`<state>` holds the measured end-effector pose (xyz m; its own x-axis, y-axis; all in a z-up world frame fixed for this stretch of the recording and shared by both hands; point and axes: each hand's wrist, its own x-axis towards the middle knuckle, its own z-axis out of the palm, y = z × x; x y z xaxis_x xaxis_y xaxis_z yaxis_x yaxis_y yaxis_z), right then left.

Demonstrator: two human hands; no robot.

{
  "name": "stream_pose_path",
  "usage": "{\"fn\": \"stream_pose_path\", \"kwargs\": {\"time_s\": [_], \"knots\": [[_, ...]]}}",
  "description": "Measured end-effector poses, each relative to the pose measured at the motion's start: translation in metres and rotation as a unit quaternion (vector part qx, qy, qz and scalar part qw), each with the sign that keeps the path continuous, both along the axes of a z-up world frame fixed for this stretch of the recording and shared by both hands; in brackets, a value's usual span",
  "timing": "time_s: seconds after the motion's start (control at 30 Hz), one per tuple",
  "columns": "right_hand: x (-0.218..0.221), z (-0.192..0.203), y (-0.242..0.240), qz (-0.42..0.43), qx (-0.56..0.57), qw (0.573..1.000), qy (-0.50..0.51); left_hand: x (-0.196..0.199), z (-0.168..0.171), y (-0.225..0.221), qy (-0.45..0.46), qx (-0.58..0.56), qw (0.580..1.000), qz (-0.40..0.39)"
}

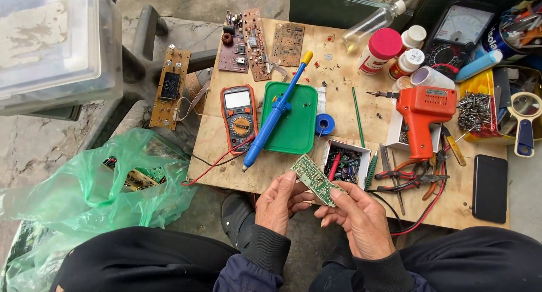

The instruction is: Inspecting and soldering components on a printed circuit board at a repair station.

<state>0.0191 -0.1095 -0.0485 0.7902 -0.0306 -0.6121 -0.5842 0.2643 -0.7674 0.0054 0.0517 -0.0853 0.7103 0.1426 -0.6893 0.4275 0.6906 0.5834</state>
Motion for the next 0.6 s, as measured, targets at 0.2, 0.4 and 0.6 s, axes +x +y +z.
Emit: {"fn": "stream_pose_path", "kwargs": {"time_s": [0.2, 0.4, 0.6], "knots": [[0.002, -0.004, 0.0, -0.003, -0.03, 0.999, -0.026, -0.003, -0.031, -0.008, -0.039, 0.053, 0.996, -0.052], [0.002, -0.013, -0.005, -0.012, -0.044, 0.999, -0.03, -0.008, -0.041, -0.015, -0.061, 0.045, 0.996, -0.051], [0.002, -0.015, -0.007, 0.004, -0.045, 0.998, -0.044, -0.009, -0.043, -0.015, -0.065, 0.023, 0.996, -0.053]]}}
